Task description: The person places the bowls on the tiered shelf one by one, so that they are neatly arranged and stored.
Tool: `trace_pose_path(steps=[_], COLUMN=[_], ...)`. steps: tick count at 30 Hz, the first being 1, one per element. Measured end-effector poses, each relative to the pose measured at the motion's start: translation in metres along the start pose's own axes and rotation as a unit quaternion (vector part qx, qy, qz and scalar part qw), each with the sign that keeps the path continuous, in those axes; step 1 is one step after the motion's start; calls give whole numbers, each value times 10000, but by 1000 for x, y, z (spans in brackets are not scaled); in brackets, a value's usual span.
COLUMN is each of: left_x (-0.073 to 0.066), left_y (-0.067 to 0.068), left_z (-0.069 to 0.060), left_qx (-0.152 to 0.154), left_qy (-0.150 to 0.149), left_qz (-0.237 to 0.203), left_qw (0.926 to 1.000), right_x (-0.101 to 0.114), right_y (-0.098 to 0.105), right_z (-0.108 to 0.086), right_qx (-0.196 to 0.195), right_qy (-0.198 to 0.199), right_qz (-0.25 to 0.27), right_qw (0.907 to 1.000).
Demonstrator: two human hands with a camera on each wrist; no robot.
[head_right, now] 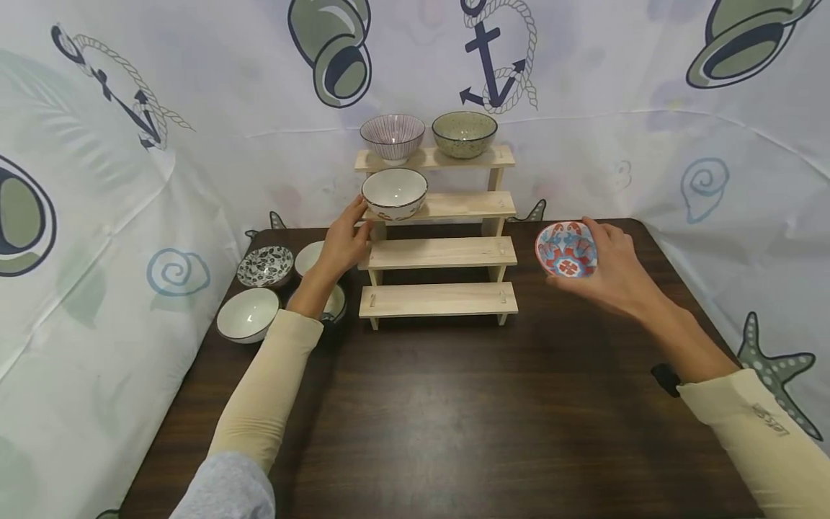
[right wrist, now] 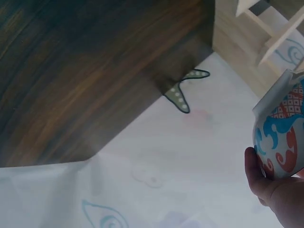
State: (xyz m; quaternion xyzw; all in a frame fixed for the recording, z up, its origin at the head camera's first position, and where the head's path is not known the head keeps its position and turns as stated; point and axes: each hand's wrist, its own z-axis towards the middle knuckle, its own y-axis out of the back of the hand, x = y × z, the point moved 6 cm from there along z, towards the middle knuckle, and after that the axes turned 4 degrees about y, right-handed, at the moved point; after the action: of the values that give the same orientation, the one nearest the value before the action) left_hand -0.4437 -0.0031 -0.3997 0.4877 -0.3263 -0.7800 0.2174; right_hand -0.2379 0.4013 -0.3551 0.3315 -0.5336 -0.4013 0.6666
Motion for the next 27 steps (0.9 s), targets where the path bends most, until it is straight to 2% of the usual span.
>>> trace_pose_path(steps=[8, 16, 27], left_x=[-2, -1, 2], left_y=[-1, -2, -1], left_z=[1, 0, 0], left_qx=[15, 50, 52], left_qy=[42, 53, 25], left_qz=[0, 8, -9], left_qw=[10000, 10000, 10000], right_x=[21, 40, 61], right_y=[12, 18, 24], right_z=[-3, -3, 7], right_qx=[-298, -203, -240], right_qy=[379, 380, 489], right_qz=[138, 107, 145], right_qw=[9987, 9990, 9984])
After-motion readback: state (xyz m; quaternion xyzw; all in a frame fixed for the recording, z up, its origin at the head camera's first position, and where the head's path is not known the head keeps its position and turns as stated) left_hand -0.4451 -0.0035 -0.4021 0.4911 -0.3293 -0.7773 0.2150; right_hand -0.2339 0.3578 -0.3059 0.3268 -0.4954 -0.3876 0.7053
